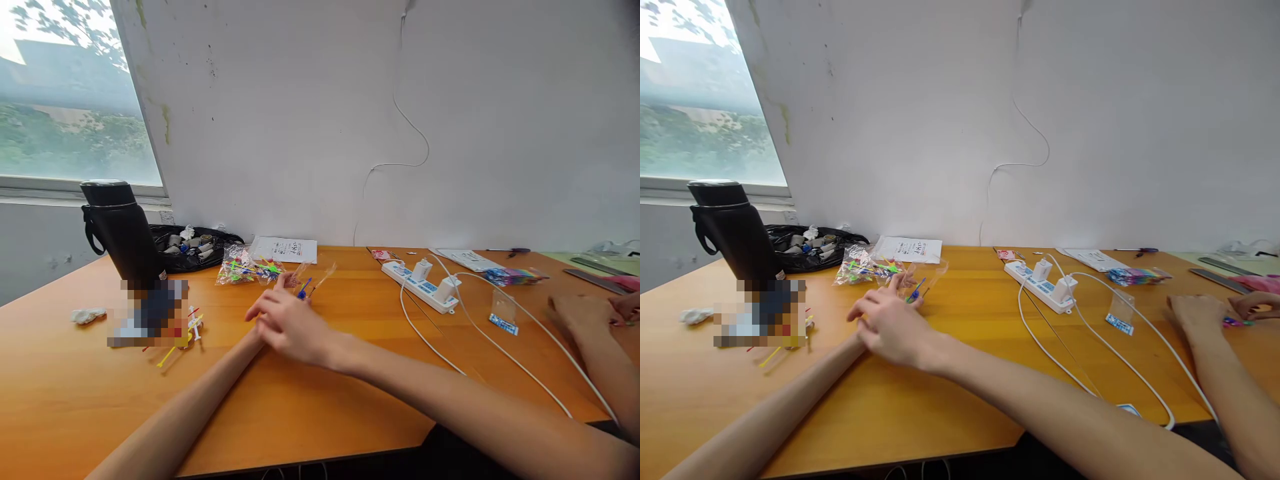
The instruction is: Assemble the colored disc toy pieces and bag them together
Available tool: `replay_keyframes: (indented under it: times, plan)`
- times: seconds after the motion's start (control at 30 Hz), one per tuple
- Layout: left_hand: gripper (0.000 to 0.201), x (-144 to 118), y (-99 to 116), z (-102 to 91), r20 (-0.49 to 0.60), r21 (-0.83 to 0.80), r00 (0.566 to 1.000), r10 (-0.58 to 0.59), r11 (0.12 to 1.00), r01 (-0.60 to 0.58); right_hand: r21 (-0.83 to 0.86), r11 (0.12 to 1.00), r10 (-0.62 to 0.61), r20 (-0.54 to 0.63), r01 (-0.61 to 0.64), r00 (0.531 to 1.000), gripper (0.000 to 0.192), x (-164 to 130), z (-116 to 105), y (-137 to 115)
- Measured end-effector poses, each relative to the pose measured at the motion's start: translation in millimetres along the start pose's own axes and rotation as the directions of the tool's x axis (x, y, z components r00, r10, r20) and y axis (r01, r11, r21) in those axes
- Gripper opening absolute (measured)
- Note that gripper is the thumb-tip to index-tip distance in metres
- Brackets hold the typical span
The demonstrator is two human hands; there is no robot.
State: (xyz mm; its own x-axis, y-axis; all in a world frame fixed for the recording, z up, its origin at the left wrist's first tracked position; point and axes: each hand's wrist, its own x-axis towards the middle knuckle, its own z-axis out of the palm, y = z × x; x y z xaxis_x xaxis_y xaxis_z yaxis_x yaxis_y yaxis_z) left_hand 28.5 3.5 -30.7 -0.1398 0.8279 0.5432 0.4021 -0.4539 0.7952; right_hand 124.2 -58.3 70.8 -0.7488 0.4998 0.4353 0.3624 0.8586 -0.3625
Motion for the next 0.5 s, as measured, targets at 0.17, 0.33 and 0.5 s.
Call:
replay_keyframes:
  times: [0.17,0.33,0.5]
  plan:
    - [0.057,12,-1,-7.4,0.163,-0.134,0.985,-0.047,0.988,0.069,-0.079,0.972,0.233,0.279,-0.220,0.932,0.035,53,69,-11]
    - [0.052,23,1,-19.4,0.190,-0.212,0.978,-0.087,0.969,0.127,-0.040,0.898,0.406,0.462,-0.439,0.789,0.038,104,104,-13]
    - [0.053,20,-3,-14.7,0.162,-0.195,0.985,-0.052,0.977,0.083,0.184,0.810,0.398,0.524,-0.557,0.753,0.035,102,117,7]
